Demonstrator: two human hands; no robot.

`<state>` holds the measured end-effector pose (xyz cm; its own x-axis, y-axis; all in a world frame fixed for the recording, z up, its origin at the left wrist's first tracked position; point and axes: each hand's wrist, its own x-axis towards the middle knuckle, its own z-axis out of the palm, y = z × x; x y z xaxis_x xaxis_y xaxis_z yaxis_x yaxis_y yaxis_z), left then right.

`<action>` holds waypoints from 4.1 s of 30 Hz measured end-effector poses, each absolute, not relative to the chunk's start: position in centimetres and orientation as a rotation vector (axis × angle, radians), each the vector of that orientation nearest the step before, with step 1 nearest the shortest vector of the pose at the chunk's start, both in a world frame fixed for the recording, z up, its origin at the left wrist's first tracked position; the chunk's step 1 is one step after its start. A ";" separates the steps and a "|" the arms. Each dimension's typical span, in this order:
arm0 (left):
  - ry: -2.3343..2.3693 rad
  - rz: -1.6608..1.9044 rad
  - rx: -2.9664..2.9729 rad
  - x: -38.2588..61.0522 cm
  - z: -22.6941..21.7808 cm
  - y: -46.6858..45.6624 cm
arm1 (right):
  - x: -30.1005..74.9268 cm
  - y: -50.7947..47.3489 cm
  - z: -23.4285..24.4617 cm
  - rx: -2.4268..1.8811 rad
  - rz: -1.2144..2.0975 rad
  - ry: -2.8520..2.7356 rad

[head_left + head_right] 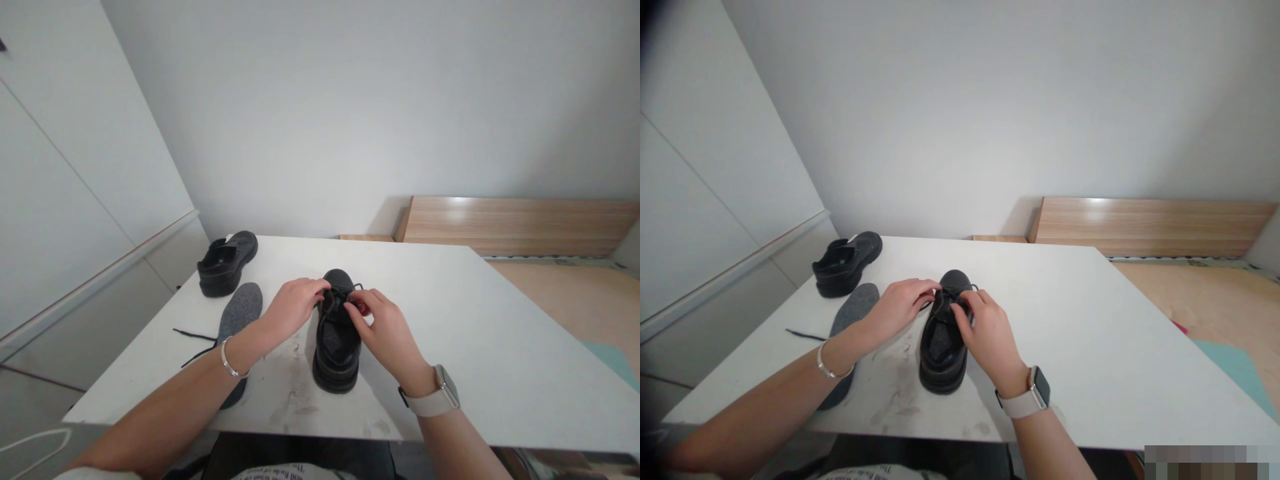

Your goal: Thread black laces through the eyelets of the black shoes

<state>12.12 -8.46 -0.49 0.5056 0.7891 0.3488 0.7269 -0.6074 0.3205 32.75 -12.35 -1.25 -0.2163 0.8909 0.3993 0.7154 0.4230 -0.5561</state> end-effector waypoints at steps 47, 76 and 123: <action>1.300 1.620 2.096 10.1 8.9 -10.5 | 26.6 -10.4 8.5 -0.631 0.562 -1.519; 0.860 1.560 1.578 11.0 6.4 -11.2 | 26.4 -10.0 4.8 -0.508 1.183 -1.372; 1.203 0.774 2.498 7.2 0.8 -12.6 | 32.2 -12.9 -0.6 -1.014 0.615 -2.053</action>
